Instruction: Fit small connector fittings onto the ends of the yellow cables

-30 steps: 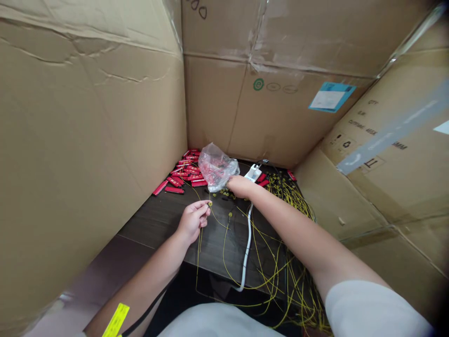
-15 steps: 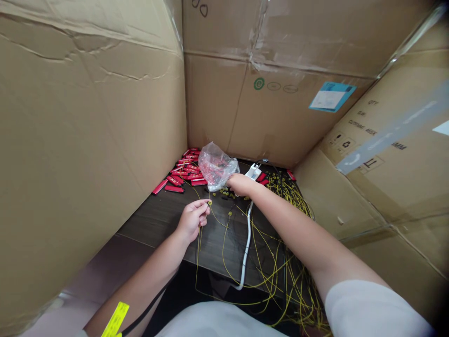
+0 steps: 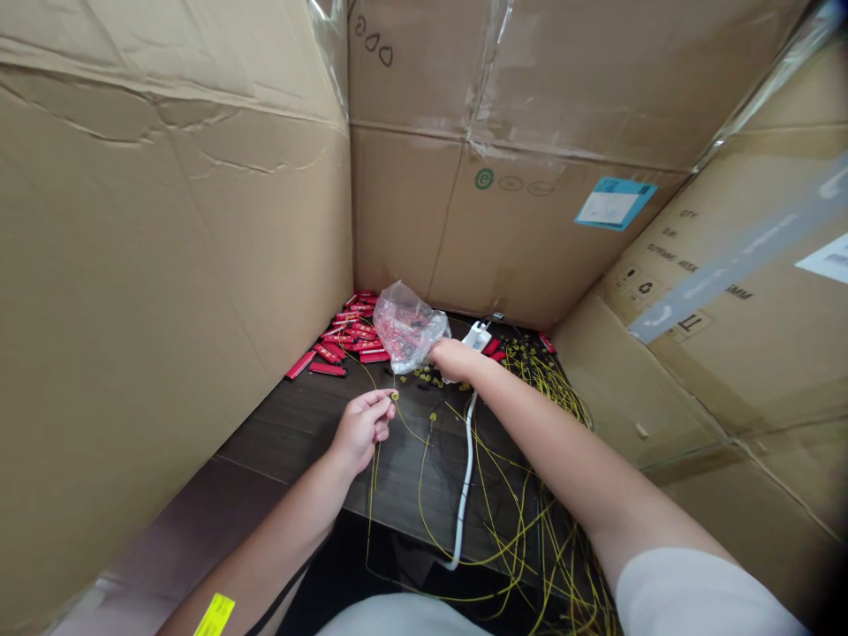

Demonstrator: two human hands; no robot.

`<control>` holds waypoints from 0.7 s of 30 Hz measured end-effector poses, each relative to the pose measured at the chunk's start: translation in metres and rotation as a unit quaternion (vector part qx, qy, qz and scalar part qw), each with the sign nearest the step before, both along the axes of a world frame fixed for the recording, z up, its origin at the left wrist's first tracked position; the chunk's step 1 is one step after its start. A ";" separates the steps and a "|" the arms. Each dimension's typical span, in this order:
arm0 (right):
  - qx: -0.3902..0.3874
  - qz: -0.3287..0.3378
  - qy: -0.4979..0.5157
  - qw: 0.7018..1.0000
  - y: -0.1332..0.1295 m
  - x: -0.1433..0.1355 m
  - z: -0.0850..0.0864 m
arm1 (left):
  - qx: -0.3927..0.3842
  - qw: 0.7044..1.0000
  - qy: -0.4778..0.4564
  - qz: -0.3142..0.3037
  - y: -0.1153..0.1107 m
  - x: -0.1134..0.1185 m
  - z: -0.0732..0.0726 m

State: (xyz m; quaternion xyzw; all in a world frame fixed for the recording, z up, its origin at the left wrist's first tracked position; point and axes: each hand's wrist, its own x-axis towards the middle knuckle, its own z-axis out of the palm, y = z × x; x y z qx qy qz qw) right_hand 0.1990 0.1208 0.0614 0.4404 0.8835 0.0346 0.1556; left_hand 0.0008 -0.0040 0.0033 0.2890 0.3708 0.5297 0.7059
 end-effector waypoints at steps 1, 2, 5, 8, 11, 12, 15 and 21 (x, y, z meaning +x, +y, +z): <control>0.004 -0.006 -0.002 1.000 0.000 -0.001 0.000 | 0.000 1.000 0.000 -0.001 0.000 0.000 0.000; 0.007 -0.013 -0.004 1.000 0.001 -0.002 0.000 | 0.001 1.000 -0.001 -0.001 0.000 0.000 0.000; 0.005 -0.034 -0.014 0.999 0.002 -0.005 0.000 | 0.002 1.000 -0.001 -0.003 0.000 0.000 -0.002; -0.002 -0.052 -0.024 0.998 0.005 -0.007 0.002 | 0.004 1.000 0.000 -0.003 0.001 -0.001 -0.003; -0.002 -0.060 -0.028 0.998 0.007 -0.009 0.006 | 0.006 1.000 0.001 -0.002 0.002 -0.001 -0.004; 0.000 -0.061 -0.027 0.998 0.008 -0.009 0.007 | 0.005 1.000 0.000 -0.002 0.002 -0.001 -0.004; 0.007 -0.067 -0.021 0.998 0.011 -0.007 0.010 | 0.005 1.000 0.000 -0.004 0.001 -0.001 -0.003; 0.024 -0.096 -0.008 0.995 0.014 -0.003 0.005 | 0.001 1.000 0.001 -0.003 0.001 0.000 -0.002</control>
